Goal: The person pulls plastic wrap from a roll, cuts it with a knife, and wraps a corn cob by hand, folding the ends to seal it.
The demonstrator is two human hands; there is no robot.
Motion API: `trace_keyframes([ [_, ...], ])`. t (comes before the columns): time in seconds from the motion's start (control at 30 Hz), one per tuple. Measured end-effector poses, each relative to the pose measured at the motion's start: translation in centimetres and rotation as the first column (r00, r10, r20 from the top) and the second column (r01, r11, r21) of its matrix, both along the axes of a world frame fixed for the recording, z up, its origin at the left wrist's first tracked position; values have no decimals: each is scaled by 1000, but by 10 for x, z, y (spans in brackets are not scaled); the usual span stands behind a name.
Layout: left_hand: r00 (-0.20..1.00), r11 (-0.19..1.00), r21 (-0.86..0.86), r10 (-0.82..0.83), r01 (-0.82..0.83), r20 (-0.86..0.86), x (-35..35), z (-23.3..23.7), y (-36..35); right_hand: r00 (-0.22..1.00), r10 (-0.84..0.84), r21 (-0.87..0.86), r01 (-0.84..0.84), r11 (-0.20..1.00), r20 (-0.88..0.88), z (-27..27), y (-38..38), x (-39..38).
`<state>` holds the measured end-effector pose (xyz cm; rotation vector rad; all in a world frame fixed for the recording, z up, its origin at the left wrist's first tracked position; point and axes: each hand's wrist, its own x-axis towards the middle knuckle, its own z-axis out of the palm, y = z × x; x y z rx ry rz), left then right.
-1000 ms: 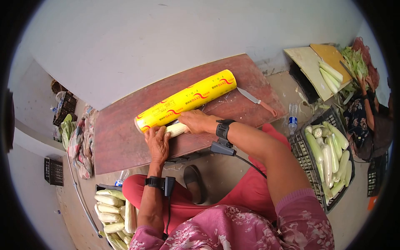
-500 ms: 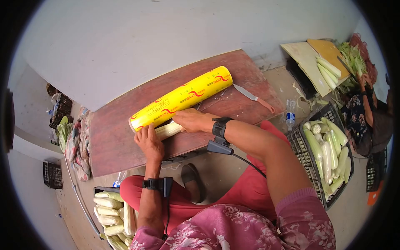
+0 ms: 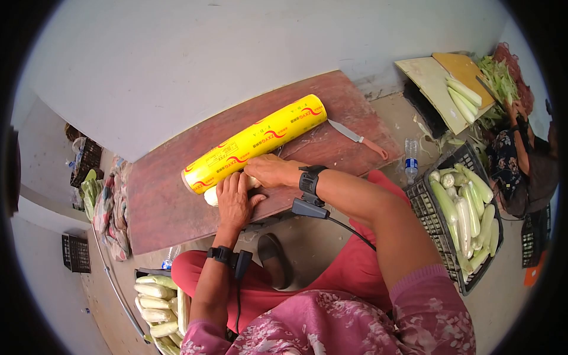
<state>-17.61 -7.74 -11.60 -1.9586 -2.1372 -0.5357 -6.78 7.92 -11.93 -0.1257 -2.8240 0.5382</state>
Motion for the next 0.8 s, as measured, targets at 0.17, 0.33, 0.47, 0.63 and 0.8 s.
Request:
trace_keyframes([
  [0.17,999,999,5,47,-47,-3,-1,-2,6,999,-39,-77,40,996,21,-1,3,6],
  [0.33,998,993,106,55,-55,0,0,-7,8,976,-216,-37,216,976,13,20,34,48],
  [0.47,998,985,159,62,-61,0,0,-9,9,858,-513,31,513,858,-5,27,89,110],
  [0.63,998,981,181,69,-67,-1,0,-8,10,541,-831,193,808,557,133,22,107,186],
  [0.8,998,980,190,64,-65,13,1,-8,10,436,-824,229,815,532,362,13,115,207],
])
